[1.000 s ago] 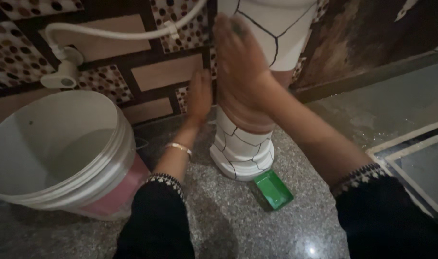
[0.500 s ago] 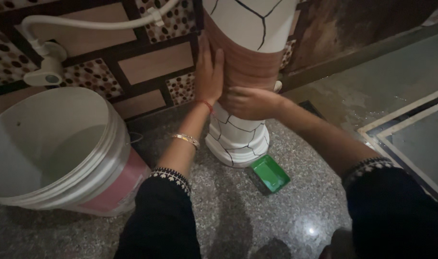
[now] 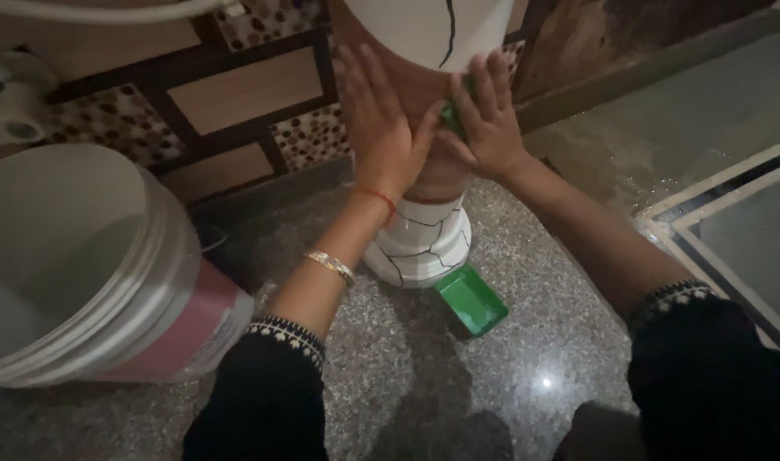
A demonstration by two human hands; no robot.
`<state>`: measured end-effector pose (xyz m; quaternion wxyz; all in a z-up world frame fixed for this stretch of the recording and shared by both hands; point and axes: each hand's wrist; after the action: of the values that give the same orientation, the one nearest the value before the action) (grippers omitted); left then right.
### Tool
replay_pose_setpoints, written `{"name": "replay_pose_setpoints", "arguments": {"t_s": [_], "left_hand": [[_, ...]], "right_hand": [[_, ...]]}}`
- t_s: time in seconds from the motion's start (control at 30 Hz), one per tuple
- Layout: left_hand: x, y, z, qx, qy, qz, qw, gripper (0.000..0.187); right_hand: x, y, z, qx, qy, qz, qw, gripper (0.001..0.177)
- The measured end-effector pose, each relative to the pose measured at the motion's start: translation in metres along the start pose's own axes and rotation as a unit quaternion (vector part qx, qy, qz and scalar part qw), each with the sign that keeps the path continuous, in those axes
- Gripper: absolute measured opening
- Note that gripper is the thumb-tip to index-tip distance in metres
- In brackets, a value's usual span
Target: The person scrubs a white pedestal sink with a green sponge, cleaning the basin, faucet, and pedestal. They rinse the sponge in a bucket of water and continue scrubbing different parts of the sink.
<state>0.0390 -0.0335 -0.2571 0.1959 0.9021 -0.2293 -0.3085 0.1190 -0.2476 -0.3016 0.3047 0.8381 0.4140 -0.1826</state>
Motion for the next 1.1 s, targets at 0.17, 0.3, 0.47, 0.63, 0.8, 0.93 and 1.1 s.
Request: {"name": "replay_pose_setpoints", "arguments": {"t_s": [0.17,0.3,0.47,0.63,0.8,0.93,1.1], "left_hand": [[0.015,-0.003,0.032,-0.005,-0.019,-0.043,0.999,0.109],[0.031,-0.028,0.066,0.075,-0.049,-0.049,0.995,0.113],[0.049,-0.07,0.12,0.103,-0.09,-0.113,0.984,0.106],[0.063,-0.08,0.18,0.006,-0.202,-0.181,0.962,0.094],[0.068,-0.062,0.263,-0.162,-0.291,-0.115,0.936,0.092],[0.073,-0.029,0.301,-0.31,-0.391,-0.07,0.863,0.086],[0.091,-0.01,0.312,-0.51,-0.474,-0.009,0.717,0.073]], "right_hand": [[0.008,-0.009,-0.022,0.171,0.136,-0.177,0.96,0.079],[0.021,0.023,-0.033,0.337,0.252,-0.497,0.759,0.074],[0.033,0.045,-0.02,0.485,0.188,-0.659,0.542,0.073],[0.055,0.0,0.017,0.594,0.086,-0.703,0.382,0.069],[0.075,-0.026,0.085,0.612,-0.003,-0.528,0.588,0.047],[0.068,-0.044,0.15,0.502,-0.096,-0.355,0.783,0.026],[0.049,-0.103,0.219,0.302,-0.244,-0.365,0.846,0.019]]}}
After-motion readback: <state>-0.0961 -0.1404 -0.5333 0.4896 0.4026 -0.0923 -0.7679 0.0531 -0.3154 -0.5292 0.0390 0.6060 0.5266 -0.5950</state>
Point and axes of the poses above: each hand's wrist, its own z-axis away from the middle knuckle, its own x-axis out of the palm, y = z × x, and after that the axes turned 12 degrees about -x, right-handed
